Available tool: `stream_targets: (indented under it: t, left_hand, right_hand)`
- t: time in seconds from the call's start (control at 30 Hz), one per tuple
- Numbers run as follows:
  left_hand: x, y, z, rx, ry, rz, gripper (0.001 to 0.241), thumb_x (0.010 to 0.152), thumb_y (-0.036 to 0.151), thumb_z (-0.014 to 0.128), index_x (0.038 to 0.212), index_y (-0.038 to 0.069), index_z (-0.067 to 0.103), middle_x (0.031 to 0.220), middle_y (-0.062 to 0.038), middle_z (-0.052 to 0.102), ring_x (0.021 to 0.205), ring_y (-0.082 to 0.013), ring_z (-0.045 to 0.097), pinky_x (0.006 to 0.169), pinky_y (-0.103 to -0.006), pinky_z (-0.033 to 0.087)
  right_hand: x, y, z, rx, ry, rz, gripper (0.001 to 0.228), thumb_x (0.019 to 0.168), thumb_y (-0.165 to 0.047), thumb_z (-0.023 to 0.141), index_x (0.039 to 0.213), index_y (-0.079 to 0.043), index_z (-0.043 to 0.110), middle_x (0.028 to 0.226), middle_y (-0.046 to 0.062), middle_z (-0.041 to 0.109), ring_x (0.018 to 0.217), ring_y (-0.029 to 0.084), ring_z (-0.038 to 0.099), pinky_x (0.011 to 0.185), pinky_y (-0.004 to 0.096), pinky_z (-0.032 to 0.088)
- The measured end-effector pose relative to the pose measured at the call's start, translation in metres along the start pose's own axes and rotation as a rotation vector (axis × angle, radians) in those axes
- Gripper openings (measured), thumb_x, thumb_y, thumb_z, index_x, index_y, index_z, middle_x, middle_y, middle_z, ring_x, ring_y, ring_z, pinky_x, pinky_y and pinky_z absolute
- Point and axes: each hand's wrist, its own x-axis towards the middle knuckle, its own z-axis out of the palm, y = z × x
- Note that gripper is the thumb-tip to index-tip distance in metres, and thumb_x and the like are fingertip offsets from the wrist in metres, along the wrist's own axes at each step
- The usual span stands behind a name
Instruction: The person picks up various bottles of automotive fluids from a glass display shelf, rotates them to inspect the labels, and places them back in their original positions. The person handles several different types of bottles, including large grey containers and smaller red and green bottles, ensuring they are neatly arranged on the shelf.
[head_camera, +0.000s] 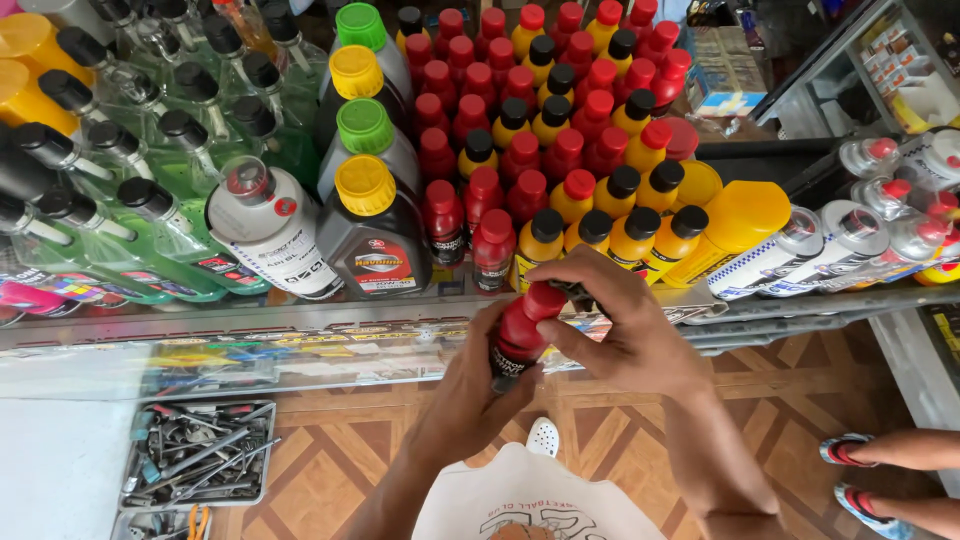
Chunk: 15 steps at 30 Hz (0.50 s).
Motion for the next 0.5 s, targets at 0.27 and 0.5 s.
stream_targets:
  t: [0.27,0.5]
  left_hand:
    - [-0.002,-0.029,0.004,0.208,0.414,0.077,0.072,0.082,0.012,0.084,0.139,0.002,0.041,0.129,-0.016,0.061,0.111,-0.0298,0.069,0.091,-0.0392,0.057]
    - [-0.010,-0.080,0.007,0.371,0.619,0.011,0.058,0.085,0.010,0.081,0.134,-0.002,0.053,0.134,-0.018,0.061,0.115,-0.0311,0.065,0.093,-0.0396,0.056]
  right_hand:
    - [0.055,-0.031,-0.011,-0.355,-0.286,-0.249,0.037,0.090,-0.011,0.075,0.123,-0.002,0.061,0.098,0.008,0.066,0.072,0.020,0.061,0.061,0.034,0.048]
    - [0.097,-0.014,-0.004,-0.703,-0.530,-0.371,0.035,0.101,-0.029,0.061,0.130,-0.010,0.061,0.107,0.004,0.065,0.094,0.024,0.057,0.082,0.040,0.043]
